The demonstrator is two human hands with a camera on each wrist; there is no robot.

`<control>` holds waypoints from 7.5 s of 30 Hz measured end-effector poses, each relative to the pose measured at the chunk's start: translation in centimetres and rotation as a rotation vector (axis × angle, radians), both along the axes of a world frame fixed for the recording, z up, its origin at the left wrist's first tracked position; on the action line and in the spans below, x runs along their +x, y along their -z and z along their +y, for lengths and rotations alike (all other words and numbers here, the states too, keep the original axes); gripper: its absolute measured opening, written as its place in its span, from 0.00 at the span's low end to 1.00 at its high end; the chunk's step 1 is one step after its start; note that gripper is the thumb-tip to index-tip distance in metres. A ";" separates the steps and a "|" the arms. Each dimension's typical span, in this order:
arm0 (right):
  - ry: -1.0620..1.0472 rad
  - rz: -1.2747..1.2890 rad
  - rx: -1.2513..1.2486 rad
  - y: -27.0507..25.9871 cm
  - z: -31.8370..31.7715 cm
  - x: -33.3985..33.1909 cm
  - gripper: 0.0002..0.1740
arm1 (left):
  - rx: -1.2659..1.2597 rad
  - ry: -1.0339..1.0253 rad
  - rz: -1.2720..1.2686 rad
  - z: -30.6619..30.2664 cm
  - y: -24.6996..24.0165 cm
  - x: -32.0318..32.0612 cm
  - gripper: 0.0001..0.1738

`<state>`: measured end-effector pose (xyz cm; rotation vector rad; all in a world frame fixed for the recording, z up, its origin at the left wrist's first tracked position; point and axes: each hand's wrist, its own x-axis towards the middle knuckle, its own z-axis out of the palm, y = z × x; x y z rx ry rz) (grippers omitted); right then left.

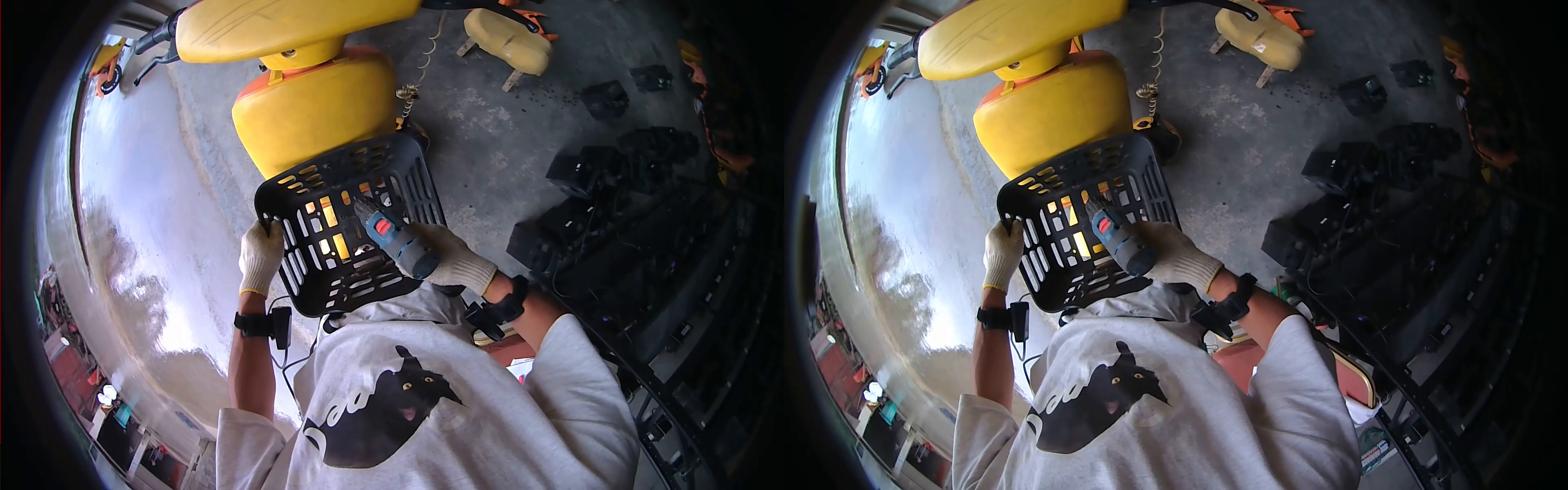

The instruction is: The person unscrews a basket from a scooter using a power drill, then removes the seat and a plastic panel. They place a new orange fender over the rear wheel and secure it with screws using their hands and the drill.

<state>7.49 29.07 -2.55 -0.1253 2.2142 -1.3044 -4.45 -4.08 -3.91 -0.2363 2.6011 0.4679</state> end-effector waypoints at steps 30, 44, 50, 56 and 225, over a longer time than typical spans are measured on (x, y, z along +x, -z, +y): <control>0.018 0.007 0.038 -0.8 0.2 -0.1 0.18 | -0.037 0.027 0.004 0.1 -0.2 -0.2 0.24; 0.021 0.006 0.039 -0.1 0.0 0.2 0.21 | 0.039 0.000 0.042 -0.1 0.2 0.0 0.26; -0.023 0.037 0.090 0.2 -0.3 0.4 0.21 | 0.027 -0.002 0.043 -0.4 0.6 0.0 0.26; -0.010 0.046 0.089 0.3 -0.3 0.6 0.21 | 0.039 0.002 0.051 -0.4 0.8 0.1 0.26; -0.021 0.053 -0.311 -11.0 -0.7 1.6 0.26 | 1.930 -0.883 -0.463 5.5 -7.4 3.5 0.19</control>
